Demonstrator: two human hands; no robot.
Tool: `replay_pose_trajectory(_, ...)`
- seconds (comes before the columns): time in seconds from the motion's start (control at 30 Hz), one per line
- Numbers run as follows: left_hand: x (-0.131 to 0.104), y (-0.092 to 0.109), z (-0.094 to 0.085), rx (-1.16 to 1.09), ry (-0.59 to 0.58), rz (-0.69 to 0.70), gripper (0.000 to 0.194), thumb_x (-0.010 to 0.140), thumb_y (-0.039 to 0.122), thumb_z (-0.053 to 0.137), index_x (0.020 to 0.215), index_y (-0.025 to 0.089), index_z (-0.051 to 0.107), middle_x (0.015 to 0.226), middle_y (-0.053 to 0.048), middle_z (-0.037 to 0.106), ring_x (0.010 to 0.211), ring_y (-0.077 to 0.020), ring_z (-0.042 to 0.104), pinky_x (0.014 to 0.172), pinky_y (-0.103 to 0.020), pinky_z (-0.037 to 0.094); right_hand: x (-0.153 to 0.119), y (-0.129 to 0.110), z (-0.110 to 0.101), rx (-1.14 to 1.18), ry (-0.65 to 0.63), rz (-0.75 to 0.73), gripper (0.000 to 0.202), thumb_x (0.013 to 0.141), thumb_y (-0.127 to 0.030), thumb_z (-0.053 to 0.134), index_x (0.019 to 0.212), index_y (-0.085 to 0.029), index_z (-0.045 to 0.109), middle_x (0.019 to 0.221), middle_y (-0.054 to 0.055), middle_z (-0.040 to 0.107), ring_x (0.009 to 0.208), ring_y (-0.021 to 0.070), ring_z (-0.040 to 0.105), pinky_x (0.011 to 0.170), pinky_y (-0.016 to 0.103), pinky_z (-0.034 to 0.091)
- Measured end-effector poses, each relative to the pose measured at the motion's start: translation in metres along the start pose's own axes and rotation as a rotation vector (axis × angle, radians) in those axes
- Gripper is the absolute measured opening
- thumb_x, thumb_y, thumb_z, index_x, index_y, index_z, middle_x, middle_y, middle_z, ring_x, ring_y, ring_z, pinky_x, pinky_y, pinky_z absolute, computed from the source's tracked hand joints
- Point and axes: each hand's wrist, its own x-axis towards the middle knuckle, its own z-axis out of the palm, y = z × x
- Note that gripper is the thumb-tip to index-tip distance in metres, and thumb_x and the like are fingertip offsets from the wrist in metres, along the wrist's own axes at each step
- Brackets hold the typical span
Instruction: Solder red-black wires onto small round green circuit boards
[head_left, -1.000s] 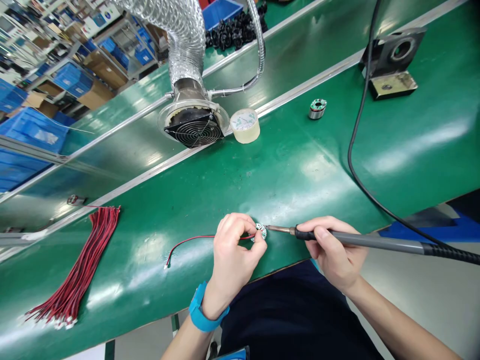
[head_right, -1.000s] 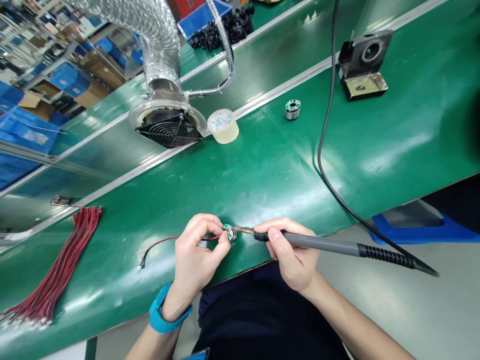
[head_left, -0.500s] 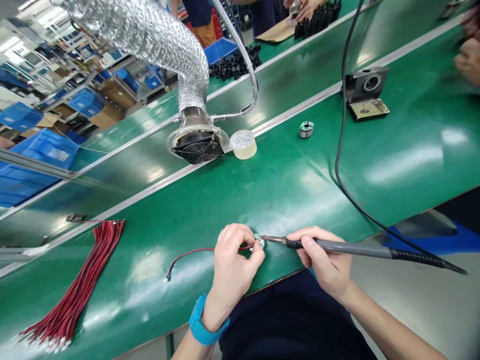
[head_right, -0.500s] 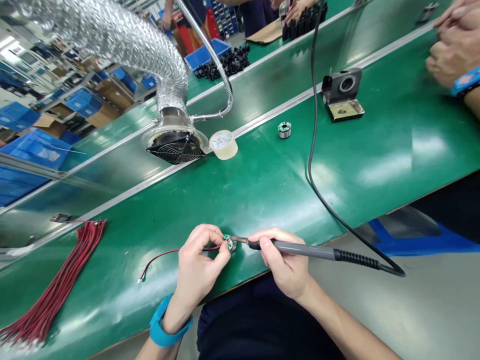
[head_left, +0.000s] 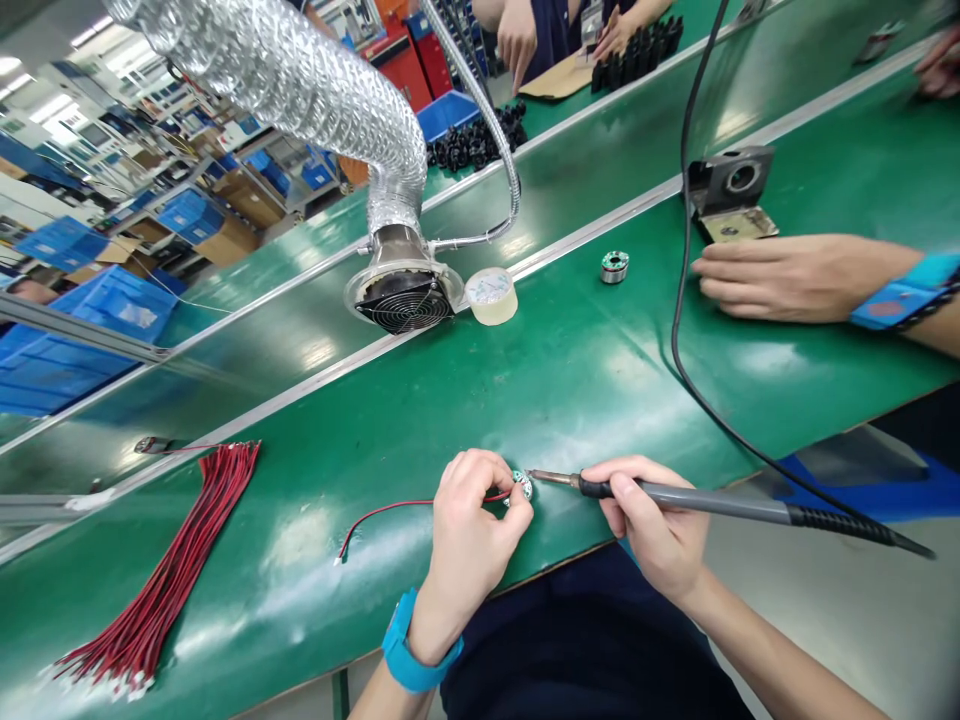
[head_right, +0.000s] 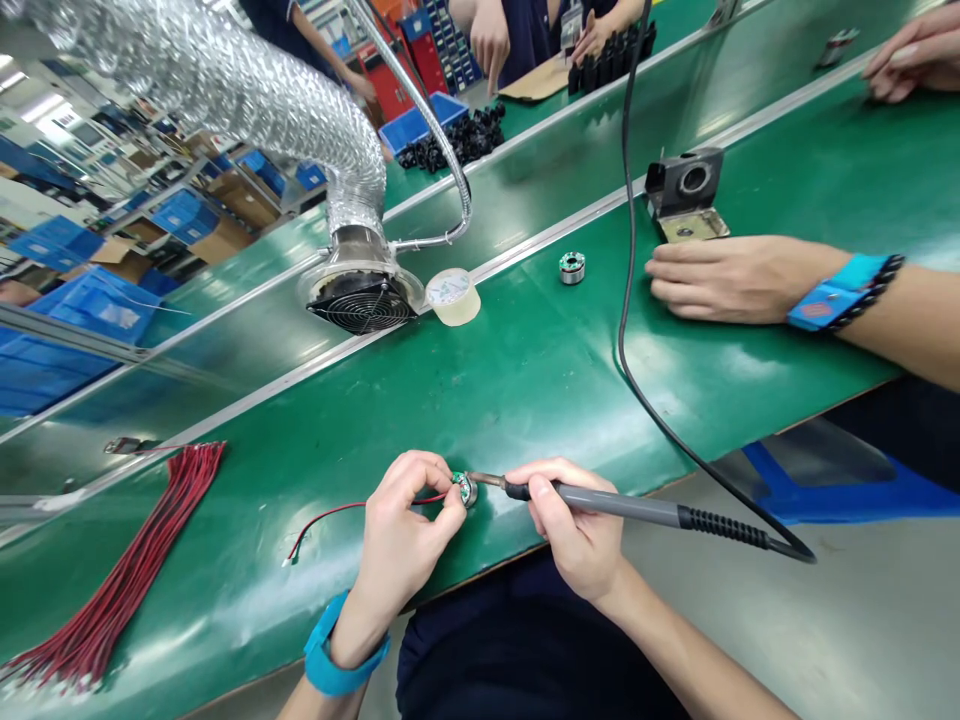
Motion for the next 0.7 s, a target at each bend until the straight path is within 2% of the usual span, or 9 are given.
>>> replay_pose_trajectory(0.13,-0.001,-0.004,0.0,0.024,-0.007,0.009,0.022,0.088,0.01,0.062,0.076,0.022,0.049,0.082,0.0,0.061,0.078,-0.0166,0.057,0.074,-0.031,0.045,0.011,-0.006,0.0,-0.176,-0.076,-0.105,0.023,0.107,-0.023,0.053,0.1,-0.02,0.075,0.054,-0.006,0.058,0.042,0.0089,0.053,0.044,0.02,0.043)
replay_pose_trajectory(0.2,-0.001,-0.008,0.001,0.033,0.005,0.034,0.022,0.089,0.011,0.062,0.076,0.022,0.047,0.081,0.001,0.061,0.077,-0.016,0.057,0.072,-0.03,0.045,0.025,-0.012,-0.001,-0.32,-0.114,-0.269,0.02,0.106,-0.018,0.054,0.105,-0.02,0.073,0.06,-0.005,0.063,0.049,0.0092,0.061,0.053,0.021,0.05)
replay_pose_trajectory(0.27,0.0,-0.012,0.003,0.035,0.019,0.068,0.022,0.089,0.012,0.061,0.076,0.022,0.047,0.08,0.001,0.061,0.075,-0.0154,0.058,0.07,-0.029,0.046,0.044,-0.017,-0.005,-0.49,-0.138,-0.497,0.019,0.104,-0.013,0.056,0.114,-0.019,0.071,0.07,-0.003,0.07,0.058,0.0102,0.066,0.062,0.022,0.054)
replay_pose_trajectory(0.37,0.0,-0.019,0.005,0.048,0.036,0.12,0.022,0.09,0.013,0.06,0.076,0.023,0.047,0.079,0.001,0.061,0.073,-0.0146,0.06,0.069,-0.027,0.048,0.076,-0.023,-0.015,-0.843,-0.151,-0.835,0.029,0.103,-0.011,0.057,0.13,-0.017,0.066,0.078,0.0,0.07,0.061,0.0127,0.064,0.06,0.026,0.049)
replay_pose_trajectory(0.43,0.0,-0.025,0.006,0.064,0.037,0.149,0.022,0.09,0.012,0.06,0.077,0.023,0.046,0.079,0.001,0.061,0.073,-0.0143,0.061,0.068,-0.026,0.049,0.1,-0.024,-0.025,-1.089,-0.185,-0.943,0.036,0.104,-0.011,0.053,0.138,-0.017,0.063,0.084,0.003,0.069,0.063,0.0153,0.062,0.058,0.029,0.046)
replay_pose_trajectory(0.57,-0.002,-0.037,0.011,0.09,0.037,0.205,0.022,0.09,0.011,0.06,0.077,0.023,0.045,0.079,0.001,0.061,0.072,-0.0142,0.062,0.068,-0.026,0.05,0.161,-0.016,-0.053,-1.323,-0.25,-0.92,0.04,0.104,-0.008,0.045,0.138,-0.016,0.065,0.099,0.01,0.07,0.083,0.0209,0.067,0.069,0.031,0.052)
replay_pose_trajectory(0.63,-0.003,-0.042,0.016,0.095,0.07,0.216,0.023,0.088,0.011,0.059,0.076,0.023,0.043,0.077,0.001,0.06,0.07,-0.0145,0.061,0.066,-0.027,0.049,0.196,-0.005,-0.072,-1.334,-0.249,-0.852,0.037,0.104,-0.012,0.048,0.136,-0.017,0.066,0.11,0.013,0.07,0.099,0.0249,0.068,0.089,0.038,0.057)
replay_pose_trajectory(0.7,-0.003,-0.047,0.022,0.094,0.121,0.207,0.025,0.086,0.011,0.058,0.074,0.023,0.04,0.074,0.001,0.059,0.068,-0.0151,0.06,0.064,-0.027,0.049,0.23,0.008,-0.093,-1.3,-0.26,-0.753,0.035,0.105,-0.023,0.053,0.138,-0.02,0.064,0.125,0.015,0.068,0.115,0.029,0.066,0.11,0.051,0.05)
